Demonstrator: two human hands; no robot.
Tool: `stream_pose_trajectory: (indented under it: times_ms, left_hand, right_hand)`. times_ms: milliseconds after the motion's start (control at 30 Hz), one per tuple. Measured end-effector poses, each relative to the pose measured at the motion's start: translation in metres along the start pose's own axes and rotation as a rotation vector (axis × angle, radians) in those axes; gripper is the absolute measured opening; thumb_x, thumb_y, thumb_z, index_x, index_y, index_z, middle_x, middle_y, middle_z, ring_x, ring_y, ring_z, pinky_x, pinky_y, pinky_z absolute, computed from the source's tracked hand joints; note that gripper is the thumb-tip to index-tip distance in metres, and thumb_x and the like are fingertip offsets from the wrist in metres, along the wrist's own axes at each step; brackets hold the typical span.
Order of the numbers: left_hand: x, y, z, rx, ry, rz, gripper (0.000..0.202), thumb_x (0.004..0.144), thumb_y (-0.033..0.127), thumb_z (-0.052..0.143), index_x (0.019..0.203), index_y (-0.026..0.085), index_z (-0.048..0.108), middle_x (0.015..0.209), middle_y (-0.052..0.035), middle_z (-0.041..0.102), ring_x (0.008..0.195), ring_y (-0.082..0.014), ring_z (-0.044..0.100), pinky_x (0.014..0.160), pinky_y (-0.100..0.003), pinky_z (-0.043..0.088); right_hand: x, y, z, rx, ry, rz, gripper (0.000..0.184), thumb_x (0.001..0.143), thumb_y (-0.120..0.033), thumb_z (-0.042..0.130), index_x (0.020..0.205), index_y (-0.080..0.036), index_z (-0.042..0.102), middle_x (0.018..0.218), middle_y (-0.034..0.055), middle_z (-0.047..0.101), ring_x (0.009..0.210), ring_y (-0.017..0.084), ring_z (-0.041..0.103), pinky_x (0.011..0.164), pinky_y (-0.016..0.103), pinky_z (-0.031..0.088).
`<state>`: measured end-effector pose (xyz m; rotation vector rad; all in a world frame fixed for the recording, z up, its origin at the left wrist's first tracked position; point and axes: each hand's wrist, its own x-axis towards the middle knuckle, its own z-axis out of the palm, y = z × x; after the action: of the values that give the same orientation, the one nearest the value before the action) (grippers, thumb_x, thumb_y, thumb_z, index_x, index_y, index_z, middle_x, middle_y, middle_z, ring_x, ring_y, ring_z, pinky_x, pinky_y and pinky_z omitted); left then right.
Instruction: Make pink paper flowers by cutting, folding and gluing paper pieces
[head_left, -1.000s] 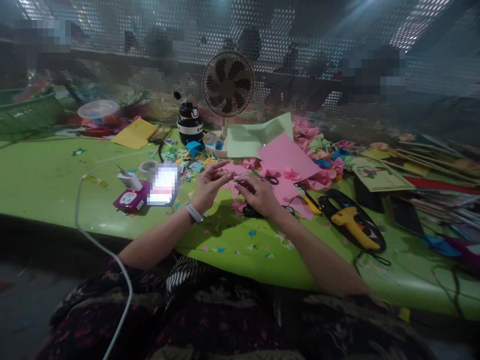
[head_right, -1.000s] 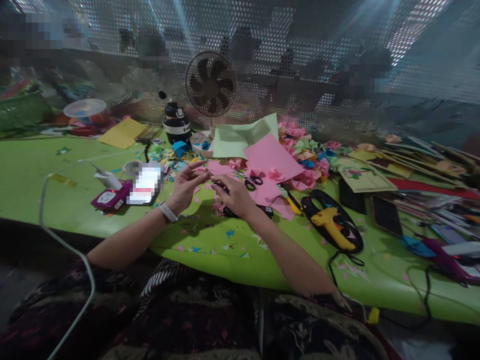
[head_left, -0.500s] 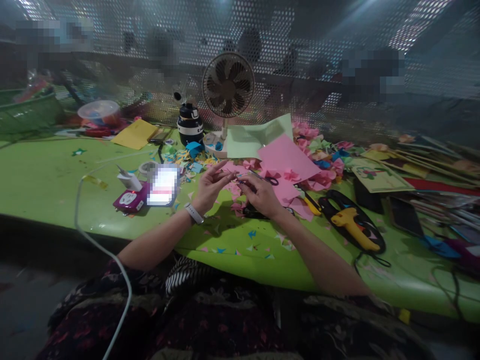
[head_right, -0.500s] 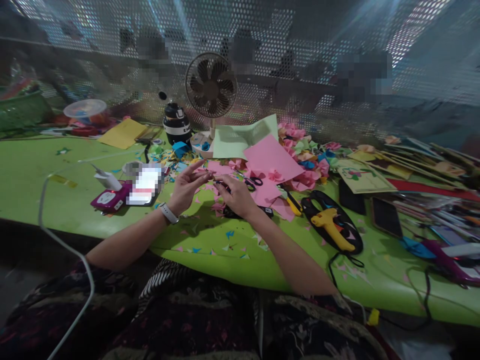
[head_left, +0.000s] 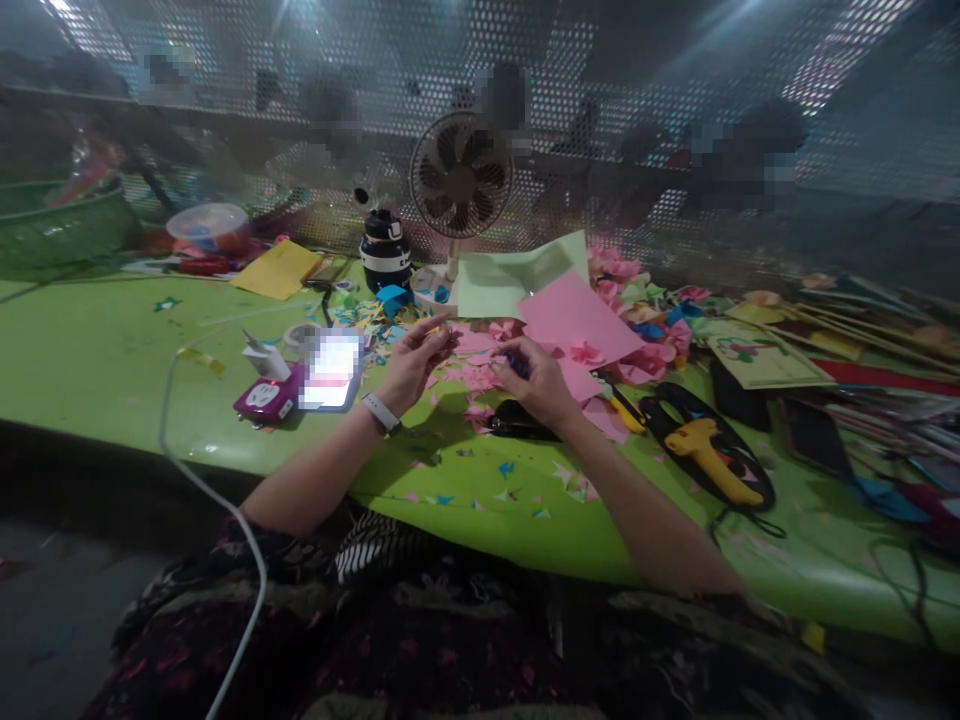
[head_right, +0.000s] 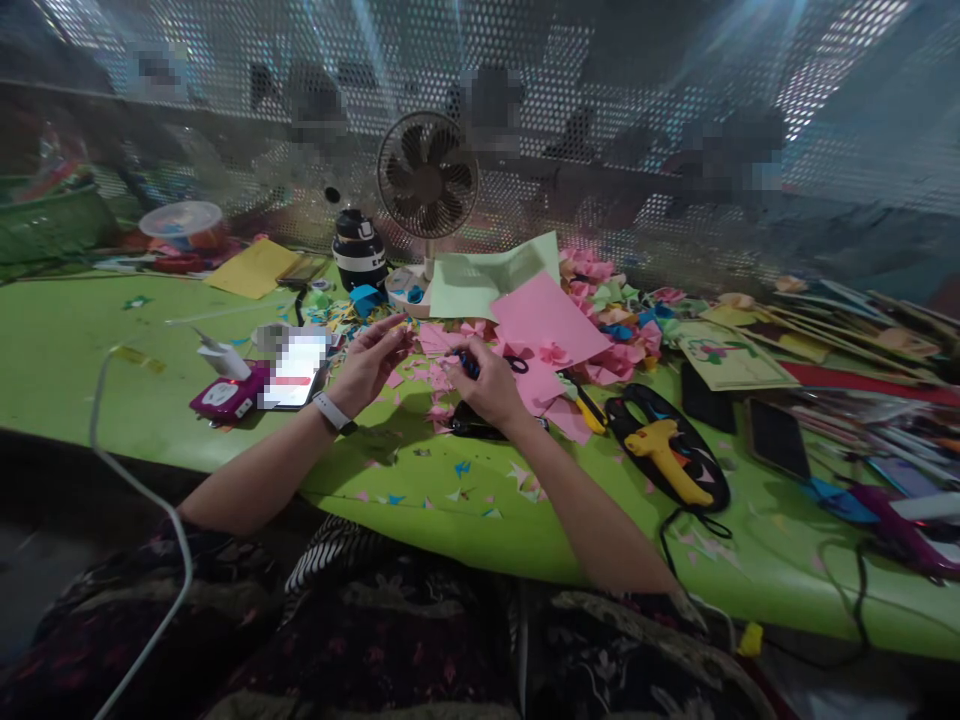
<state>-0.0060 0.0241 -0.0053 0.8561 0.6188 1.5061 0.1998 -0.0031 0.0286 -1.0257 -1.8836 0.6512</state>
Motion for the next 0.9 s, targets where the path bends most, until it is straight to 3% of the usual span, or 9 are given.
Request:
stream_pose_trajectory:
  times_ms: [133, 333, 467, 600, 667, 767, 900]
  left_hand:
    - [-0.008, 0.002, 0.006, -0.018, -0.147, -0.163, 0.034, 0.078, 0.017, 0.082, 0.111, 0.018, 0.075, 0.086, -0.0023, 0.075, 0.078, -0.0095, 0.07, 0.076, -0.021, 0.055]
    - [-0.016, 0.004, 0.011, -0.045, -0.316, -0.302, 0.034, 0.079, 0.015, 0.079, 0.113, 0.018, 0.075, 0.087, -0.002, 0.075, 0.074, -0.0078, 0.068, 0.071, -0.019, 0.053]
    - [-0.017, 0.003, 0.011, -0.024, -0.347, -0.382, 0.031, 0.077, 0.017, 0.08, 0.108, 0.018, 0.077, 0.086, -0.0038, 0.075, 0.075, -0.0111, 0.069, 0.076, -0.024, 0.054]
    - [-0.016, 0.0, 0.011, -0.008, -0.36, -0.39, 0.035, 0.072, 0.02, 0.084, 0.107, 0.019, 0.076, 0.083, -0.003, 0.074, 0.072, -0.0113, 0.068, 0.073, -0.025, 0.054]
    - [-0.016, -0.002, 0.01, -0.003, -0.322, -0.37, 0.035, 0.075, 0.028, 0.084, 0.107, 0.02, 0.077, 0.083, -0.0028, 0.074, 0.072, -0.0109, 0.067, 0.071, -0.024, 0.053]
    - [-0.017, -0.005, 0.009, 0.049, -0.215, -0.319, 0.03, 0.078, 0.04, 0.082, 0.101, 0.021, 0.078, 0.081, -0.0023, 0.073, 0.073, -0.01, 0.067, 0.066, -0.02, 0.051]
    - [-0.024, -0.006, 0.014, 0.191, -0.226, -0.275, 0.03, 0.07, 0.037, 0.087, 0.093, 0.02, 0.08, 0.09, -0.004, 0.076, 0.076, -0.0117, 0.068, 0.068, -0.022, 0.053]
  right_hand:
    - [0.003, -0.005, -0.005, 0.254, 0.009, 0.139, 0.032, 0.078, -0.043, 0.073, 0.095, -0.019, 0.063, 0.071, -0.0021, 0.057, 0.059, 0.011, 0.045, 0.056, 0.025, 0.036]
    - [0.001, -0.018, -0.007, 0.431, -0.25, 0.287, 0.033, 0.075, -0.039, 0.076, 0.094, -0.014, 0.069, 0.056, -0.0088, 0.043, 0.049, 0.005, 0.031, 0.047, 0.023, 0.021]
    - [-0.001, -0.02, -0.006, 0.609, -0.349, 0.39, 0.03, 0.071, -0.039, 0.079, 0.086, -0.016, 0.066, 0.05, -0.0121, 0.039, 0.039, 0.003, 0.02, 0.041, 0.022, 0.011]
    - [-0.002, -0.022, -0.003, 0.72, -0.406, 0.439, 0.029, 0.067, -0.036, 0.083, 0.077, -0.018, 0.062, 0.046, -0.0131, 0.039, 0.036, 0.002, 0.021, 0.038, 0.02, 0.01]
    - [-0.002, -0.023, -0.001, 0.76, -0.362, 0.469, 0.032, 0.064, -0.035, 0.086, 0.076, -0.018, 0.062, 0.045, -0.013, 0.04, 0.036, 0.002, 0.024, 0.037, 0.019, 0.012]
    - [0.0, -0.021, 0.003, 0.849, -0.168, 0.523, 0.038, 0.06, -0.035, 0.089, 0.077, -0.019, 0.06, 0.045, -0.0134, 0.041, 0.036, 0.002, 0.025, 0.037, 0.017, 0.015]
    - [0.005, -0.012, 0.005, 0.933, 0.04, 0.548, 0.039, 0.06, -0.033, 0.09, 0.074, -0.02, 0.055, 0.046, -0.0142, 0.037, 0.036, 0.001, 0.024, 0.035, 0.017, 0.015]
